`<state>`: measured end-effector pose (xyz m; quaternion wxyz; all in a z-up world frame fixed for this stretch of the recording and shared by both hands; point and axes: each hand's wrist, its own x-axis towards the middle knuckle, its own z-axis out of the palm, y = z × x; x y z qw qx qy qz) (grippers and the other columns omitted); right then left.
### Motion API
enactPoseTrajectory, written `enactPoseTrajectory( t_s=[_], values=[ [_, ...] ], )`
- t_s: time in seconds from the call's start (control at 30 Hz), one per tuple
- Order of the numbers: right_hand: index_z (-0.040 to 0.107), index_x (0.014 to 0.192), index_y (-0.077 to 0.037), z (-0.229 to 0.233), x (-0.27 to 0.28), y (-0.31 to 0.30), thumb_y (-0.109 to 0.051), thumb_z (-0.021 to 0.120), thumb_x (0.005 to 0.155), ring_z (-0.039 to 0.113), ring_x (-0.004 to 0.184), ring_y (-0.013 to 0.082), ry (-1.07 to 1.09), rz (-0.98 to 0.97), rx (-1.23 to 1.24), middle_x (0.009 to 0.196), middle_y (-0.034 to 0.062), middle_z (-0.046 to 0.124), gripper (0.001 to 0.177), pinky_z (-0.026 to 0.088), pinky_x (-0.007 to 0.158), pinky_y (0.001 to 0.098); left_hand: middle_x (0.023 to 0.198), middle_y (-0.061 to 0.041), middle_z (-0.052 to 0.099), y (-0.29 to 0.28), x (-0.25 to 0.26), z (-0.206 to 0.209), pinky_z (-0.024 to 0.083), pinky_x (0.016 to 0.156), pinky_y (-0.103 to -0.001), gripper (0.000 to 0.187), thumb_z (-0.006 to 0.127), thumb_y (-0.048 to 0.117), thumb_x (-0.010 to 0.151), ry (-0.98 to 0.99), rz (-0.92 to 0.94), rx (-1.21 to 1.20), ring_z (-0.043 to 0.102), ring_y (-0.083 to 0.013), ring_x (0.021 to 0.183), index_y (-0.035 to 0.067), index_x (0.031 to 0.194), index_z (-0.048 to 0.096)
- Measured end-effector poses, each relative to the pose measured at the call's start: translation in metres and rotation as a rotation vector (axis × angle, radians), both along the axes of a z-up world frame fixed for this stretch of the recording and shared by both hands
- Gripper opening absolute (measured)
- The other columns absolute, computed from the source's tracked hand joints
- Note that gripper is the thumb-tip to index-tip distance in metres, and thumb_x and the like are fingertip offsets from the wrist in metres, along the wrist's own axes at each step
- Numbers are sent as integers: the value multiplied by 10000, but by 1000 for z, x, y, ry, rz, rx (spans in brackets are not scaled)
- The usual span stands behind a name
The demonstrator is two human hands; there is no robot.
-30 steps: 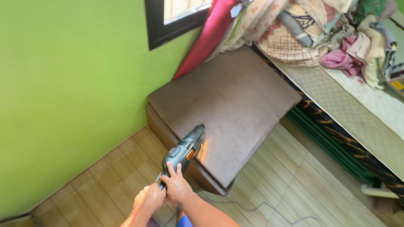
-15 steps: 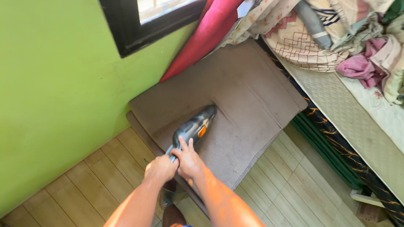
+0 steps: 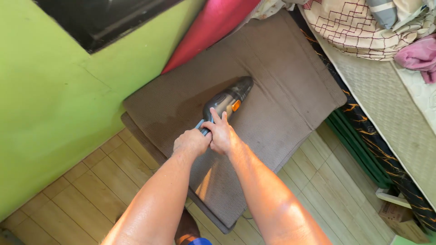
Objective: The person uses a handheld vacuum cleaner to clean a brown upholstered bench. They vacuum the top surface, then lift the seat cushion to vacuum the underside and the bench frame. The person continues to vacuum the top surface and the sides of the bench.
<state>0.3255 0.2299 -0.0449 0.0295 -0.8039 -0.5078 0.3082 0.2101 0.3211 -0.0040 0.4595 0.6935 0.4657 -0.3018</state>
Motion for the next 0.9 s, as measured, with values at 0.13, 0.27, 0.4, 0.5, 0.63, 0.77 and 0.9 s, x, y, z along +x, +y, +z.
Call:
enactPoseTrajectory(
  t_s=[0.13, 0.27, 0.4, 0.5, 0.63, 0.77, 0.9],
  values=[
    [716, 1188, -240, -1, -39, 0, -27, 745, 690, 292, 1426, 620, -13, -37, 96, 1653, 198, 278, 543, 424, 1125, 519, 1157, -132, 746, 2, -31, -12, 569, 952, -452, 572, 503, 588, 939, 6, -18, 16, 718, -313, 1105, 124, 1173, 742],
    [696, 1204, -200, 6, -92, 1, -27, 763, 657, 266, 1397, 641, 18, 4, 101, 1618, 258, 254, 577, 354, 1164, 542, 1168, -168, 737, -2, -87, -21, 562, 959, -458, 560, 551, 581, 912, -19, 42, 41, 704, -354, 1112, 121, 1165, 745],
    [703, 1211, -146, 13, -175, 0, -38, 724, 728, 239, 1413, 611, 17, 39, 161, 1566, 316, 311, 495, 217, 1203, 603, 1116, -171, 766, -1, -175, -23, 572, 941, -464, 509, 577, 559, 871, -135, -11, 139, 714, -375, 1077, 156, 1112, 770],
    [691, 1211, -87, 15, -244, 12, -72, 692, 804, 252, 1542, 455, 16, 125, 204, 1436, 218, 519, 407, 97, 1255, 663, 1122, -162, 755, 11, -237, -24, 578, 923, -484, 504, 544, 569, 907, -4, -2, 69, 712, -383, 1072, 167, 1107, 773],
    [687, 1218, -63, 26, -335, 40, -40, 654, 824, 147, 1562, 419, 13, 195, 9, 1384, 69, 599, 396, 46, 1249, 678, 1081, -195, 762, 29, -326, -24, 594, 891, -478, 544, 519, 600, 933, -3, -6, 126, 736, -384, 1026, 141, 1051, 786],
    [655, 1282, -58, 39, -407, 59, -24, 689, 766, 80, 1539, 465, 61, 148, 0, 1433, 67, 547, 519, 34, 1247, 629, 1072, -150, 774, 48, -395, -13, 590, 900, -467, 517, 530, 602, 914, 68, -13, 114, 742, -347, 1032, 164, 1031, 779],
    [674, 1294, -103, 45, -420, 64, -26, 743, 698, 91, 1524, 486, 102, 49, 59, 1535, 180, 409, 605, 78, 1249, 568, 1077, -127, 771, 57, -408, -4, 589, 901, -455, 513, 546, 609, 895, 81, -29, 114, 741, -327, 1035, 176, 1031, 785]
  ],
)
